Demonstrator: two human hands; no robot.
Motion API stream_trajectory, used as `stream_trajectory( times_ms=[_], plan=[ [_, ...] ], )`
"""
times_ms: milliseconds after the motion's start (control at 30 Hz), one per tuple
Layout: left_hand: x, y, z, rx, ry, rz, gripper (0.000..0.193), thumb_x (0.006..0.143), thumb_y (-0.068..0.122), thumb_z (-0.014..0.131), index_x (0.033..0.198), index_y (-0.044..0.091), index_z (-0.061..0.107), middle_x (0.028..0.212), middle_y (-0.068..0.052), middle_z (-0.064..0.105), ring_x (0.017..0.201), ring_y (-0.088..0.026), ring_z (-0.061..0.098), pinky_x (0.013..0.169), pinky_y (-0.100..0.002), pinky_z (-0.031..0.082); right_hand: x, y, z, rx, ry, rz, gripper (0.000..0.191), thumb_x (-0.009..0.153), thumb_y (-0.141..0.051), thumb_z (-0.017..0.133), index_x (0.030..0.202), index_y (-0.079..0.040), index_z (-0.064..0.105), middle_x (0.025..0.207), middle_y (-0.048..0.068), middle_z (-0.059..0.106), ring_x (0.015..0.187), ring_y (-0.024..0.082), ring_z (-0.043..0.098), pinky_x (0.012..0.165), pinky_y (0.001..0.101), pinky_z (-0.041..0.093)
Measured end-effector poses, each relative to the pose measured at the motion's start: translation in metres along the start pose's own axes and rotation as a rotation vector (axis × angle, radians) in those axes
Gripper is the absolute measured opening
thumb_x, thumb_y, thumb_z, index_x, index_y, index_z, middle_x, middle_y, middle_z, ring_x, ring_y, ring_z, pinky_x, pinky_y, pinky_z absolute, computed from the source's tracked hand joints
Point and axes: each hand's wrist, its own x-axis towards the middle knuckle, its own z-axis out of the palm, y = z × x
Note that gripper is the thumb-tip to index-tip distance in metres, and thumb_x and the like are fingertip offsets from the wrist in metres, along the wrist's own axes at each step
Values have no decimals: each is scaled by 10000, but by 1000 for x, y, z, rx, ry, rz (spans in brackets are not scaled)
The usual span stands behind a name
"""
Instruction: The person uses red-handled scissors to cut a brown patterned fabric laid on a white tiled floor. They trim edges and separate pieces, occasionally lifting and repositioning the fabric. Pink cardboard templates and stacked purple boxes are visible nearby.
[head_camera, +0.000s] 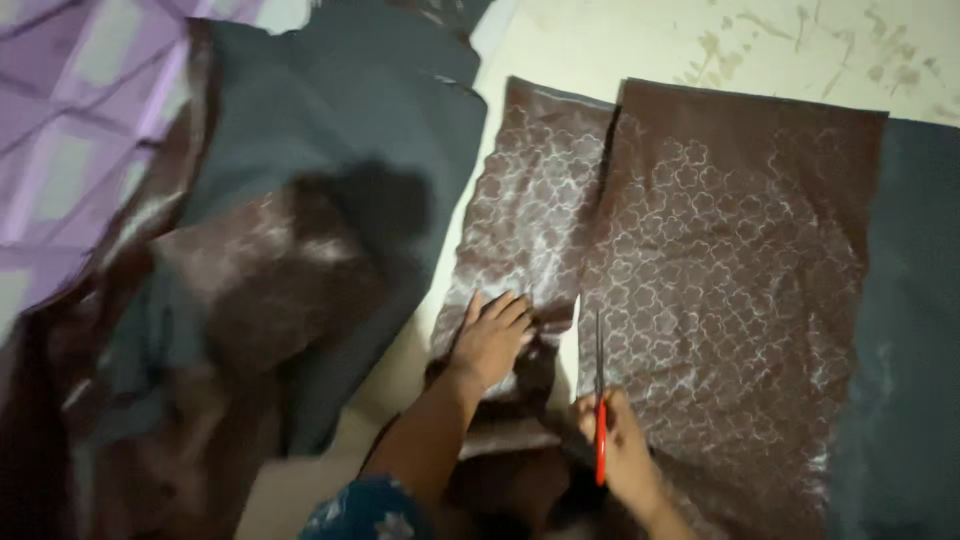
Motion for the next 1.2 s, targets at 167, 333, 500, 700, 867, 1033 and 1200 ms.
stream_trajectory(
  times_ms=[167,333,500,700,867,1033,1200],
  plan=[
    [-31,18,-43,-595,57,-247,436,1020,382,539,1318,85,652,1374,-102,624,1285,-305,554,1103,-475,368,-83,43,27,106,235,164,268,958,-218,636,1140,-33,569,984,38,624,904,138,608,780,298,521],
    [-114,44,-96,-1120,0,-145,412,1065,348,514,1172,-9,689,993,-80,719,951,-193,643,900,-344,523,-96,19,45,352,404,73,405,905,-351,631,1144,-44,517,1047,2,632,1019,99,676,851,327,586],
    [-191,89,-127,-1557,-220,-212,325,1042,294,510,1106,45,710,907,23,667,798,-92,572,714,-290,474,-123,-27,61,456,238,-123,385,980,-377,627,1131,-34,538,1202,80,621,983,134,599,914,399,457],
    [-244,162,-147,-2069,-309,76,152,1130,167,576,1127,28,638,1087,-30,642,1025,-120,604,945,-306,494,-220,-19,73,419,355,-288,416,1003,-411,622,1173,-46,520,1364,171,576,794,134,535,1016,432,518],
    [-296,230,-210,-1998,-612,168,349,1028,262,546,1212,-26,617,1232,-151,696,1139,-248,667,1041,-408,507,-311,23,59,427,557,-301,568,917,-499,664,1203,-41,486,1476,148,575,937,117,611,1027,388,503],
    [-334,301,-262,-1932,-870,402,527,1016,339,583,1389,-28,520,1366,-173,625,1242,-292,630,1092,-470,480,-387,32,45,583,611,-356,832,955,-487,724,1594,-1,507,1179,178,566,993,182,525,871,368,433],
    [-344,359,-277,-1759,-953,528,571,1017,409,564,1393,-5,455,1416,-168,568,1272,-264,607,1117,-459,483,-438,1,27,1063,650,-289,780,859,-557,704,1405,-42,491,1341,115,612,1188,222,596,992,374,486]
  ],
)
